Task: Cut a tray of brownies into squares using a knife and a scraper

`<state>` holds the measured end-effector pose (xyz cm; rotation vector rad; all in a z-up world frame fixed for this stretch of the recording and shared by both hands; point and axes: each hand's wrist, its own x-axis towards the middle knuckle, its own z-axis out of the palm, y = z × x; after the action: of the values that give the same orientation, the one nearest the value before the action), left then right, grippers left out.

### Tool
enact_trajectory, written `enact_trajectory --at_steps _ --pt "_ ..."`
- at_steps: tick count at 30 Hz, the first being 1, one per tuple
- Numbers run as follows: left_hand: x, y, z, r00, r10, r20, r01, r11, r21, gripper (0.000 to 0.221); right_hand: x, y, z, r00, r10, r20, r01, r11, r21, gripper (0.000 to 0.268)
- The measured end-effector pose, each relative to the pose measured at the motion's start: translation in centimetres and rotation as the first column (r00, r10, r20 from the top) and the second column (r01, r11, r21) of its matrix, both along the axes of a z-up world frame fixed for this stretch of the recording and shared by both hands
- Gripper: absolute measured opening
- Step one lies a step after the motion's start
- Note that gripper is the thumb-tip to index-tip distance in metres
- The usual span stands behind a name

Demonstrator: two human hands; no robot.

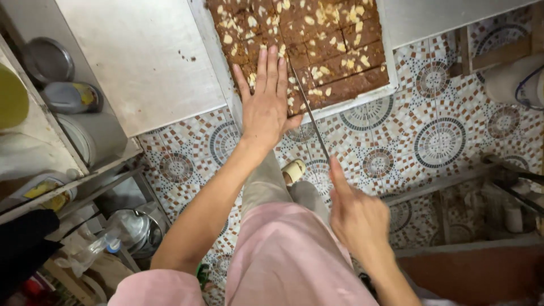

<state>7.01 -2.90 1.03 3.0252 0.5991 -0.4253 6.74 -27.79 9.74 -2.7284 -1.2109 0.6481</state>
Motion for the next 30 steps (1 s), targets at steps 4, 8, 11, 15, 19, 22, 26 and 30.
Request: enact_trajectory --at_steps 4,8,11,15,19,22,26,30 --pt "-0.1 -0.3 0.5 1.0 0.017 -0.016 -0.018 0.998 -0.06 0.13 -1.0 -1.4 0.0 0.997 -0.068 -0.027 0.063 0.982 -0.177 0.066" --pt "0.3 0.0 0.4 0.998 0.009 -0.058 -0.008 1.0 0.019 0.132 -1.5 -1.8 0.1 0.999 -0.021 0.045 0.019 0.999 0.038 0.06" --pt "0.3 0.1 1.0 0.999 0.024 -0.045 -0.026 0.999 -0.043 0.129 -2.1 -3.8 -1.1 0.999 -0.026 0.038 0.026 1.0 0.01 0.059" --pt "-0.3 -0.2 0.1 0.997 -0.001 0.078 0.006 0.998 -0.066 0.13 -3.6 -4.3 -6.4 0.987 -0.054 0.149 0.038 0.994 0.104 0.063" --pt "-0.6 -0.6 -0.8 0.984 -0.008 0.179 0.012 1.0 -0.021 0.136 -5.2 -8.7 -6.0 0.992 -0.086 0.09 0.064 0.973 0.221 0.059" --pt "0.0 -0.5 0.9 0.996 0.061 0.061 -0.061 0.998 0.003 0.147 -1.0 -5.6 -6.3 0.988 -0.099 0.119 0.027 0.867 0.498 0.049" --pt "2.1 0.2 2.4 0.978 0.066 0.199 -0.012 0.965 -0.262 0.137 9.3 6.2 -5.7 0.973 -0.104 0.205 0.005 0.902 0.433 0.053" --pt "7.3 6.8 3.6 0.832 0.221 0.509 -0.015 0.926 -0.377 0.058 18.4 18.2 -7.0 0.954 -0.108 0.278 -0.026 0.898 0.439 0.058"
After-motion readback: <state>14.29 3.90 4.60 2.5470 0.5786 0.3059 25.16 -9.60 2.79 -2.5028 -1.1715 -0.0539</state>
